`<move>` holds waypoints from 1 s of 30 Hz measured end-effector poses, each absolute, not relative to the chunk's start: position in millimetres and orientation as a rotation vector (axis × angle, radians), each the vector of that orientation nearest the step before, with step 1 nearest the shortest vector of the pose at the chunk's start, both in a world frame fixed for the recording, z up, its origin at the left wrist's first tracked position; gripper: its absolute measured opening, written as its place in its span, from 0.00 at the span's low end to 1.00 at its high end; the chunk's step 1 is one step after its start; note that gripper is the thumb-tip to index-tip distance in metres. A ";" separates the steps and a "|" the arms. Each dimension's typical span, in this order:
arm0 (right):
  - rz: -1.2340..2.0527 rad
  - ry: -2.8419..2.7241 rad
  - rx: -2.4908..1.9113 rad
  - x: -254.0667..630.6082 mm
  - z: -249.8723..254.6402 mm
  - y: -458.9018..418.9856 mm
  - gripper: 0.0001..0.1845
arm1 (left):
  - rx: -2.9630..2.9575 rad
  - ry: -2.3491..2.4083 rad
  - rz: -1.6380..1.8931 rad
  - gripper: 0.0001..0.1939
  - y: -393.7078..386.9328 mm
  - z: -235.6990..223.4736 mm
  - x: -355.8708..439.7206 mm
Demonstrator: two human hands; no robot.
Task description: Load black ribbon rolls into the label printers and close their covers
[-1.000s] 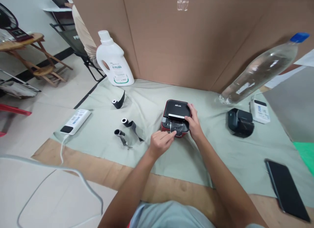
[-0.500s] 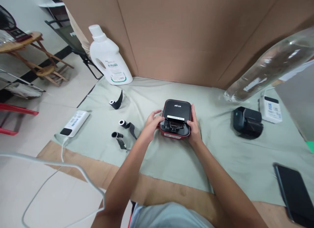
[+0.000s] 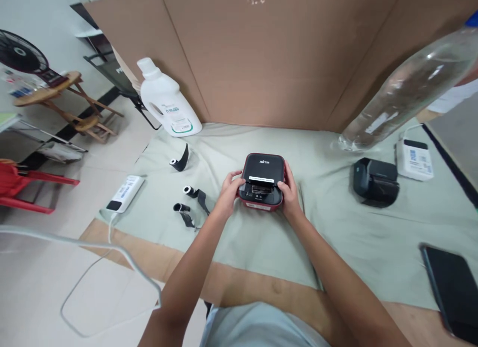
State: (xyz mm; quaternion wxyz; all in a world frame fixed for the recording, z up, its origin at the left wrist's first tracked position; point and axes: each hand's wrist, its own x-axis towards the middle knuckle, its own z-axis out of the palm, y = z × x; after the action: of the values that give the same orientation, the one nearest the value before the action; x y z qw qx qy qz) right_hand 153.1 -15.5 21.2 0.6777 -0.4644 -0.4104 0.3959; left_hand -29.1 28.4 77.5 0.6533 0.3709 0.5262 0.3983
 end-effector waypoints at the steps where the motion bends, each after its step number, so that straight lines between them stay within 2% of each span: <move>1: 0.900 -0.911 -1.032 153.2 22.1 -15.5 0.39 | 0.843 1.188 0.915 0.26 27.5 76.0 -28.8; 5: 0.969 -0.887 -1.009 156.1 25.3 -14.3 0.36 | 0.853 1.208 0.915 0.27 25.3 72.0 -26.6; 9: 0.974 -0.886 -1.041 158.7 27.2 -13.2 0.41 | 0.884 1.228 0.875 0.27 27.4 74.4 -25.8; 12: 0.982 -0.848 -1.042 158.5 28.5 -13.9 0.42 | 0.937 1.218 0.868 0.24 27.0 77.5 -25.3; 19: 0.964 -0.792 -0.990 159.0 19.0 -13.8 0.33 | 1.172 1.212 1.007 0.15 23.8 74.0 -32.8; 24: 0.887 -0.713 -0.992 160.9 1.8 -12.0 0.30 | 1.625 1.475 1.174 0.12 74.6 88.5 -98.9; 27: 0.810 -0.786 -1.027 159.1 0.8 -13.3 0.28 | 1.843 1.876 0.961 0.16 118.2 97.0 -158.9; 30: 0.762 -0.808 -1.077 156.6 6.2 -15.5 0.27 | 1.806 2.199 0.681 0.30 151.7 93.2 -204.3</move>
State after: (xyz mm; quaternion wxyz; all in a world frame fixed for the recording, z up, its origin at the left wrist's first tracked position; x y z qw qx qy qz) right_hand 156.6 -15.5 6.2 0.7153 -0.4866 -0.3650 0.3440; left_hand -204.3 151.7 93.2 0.1077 0.6138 0.7471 0.2315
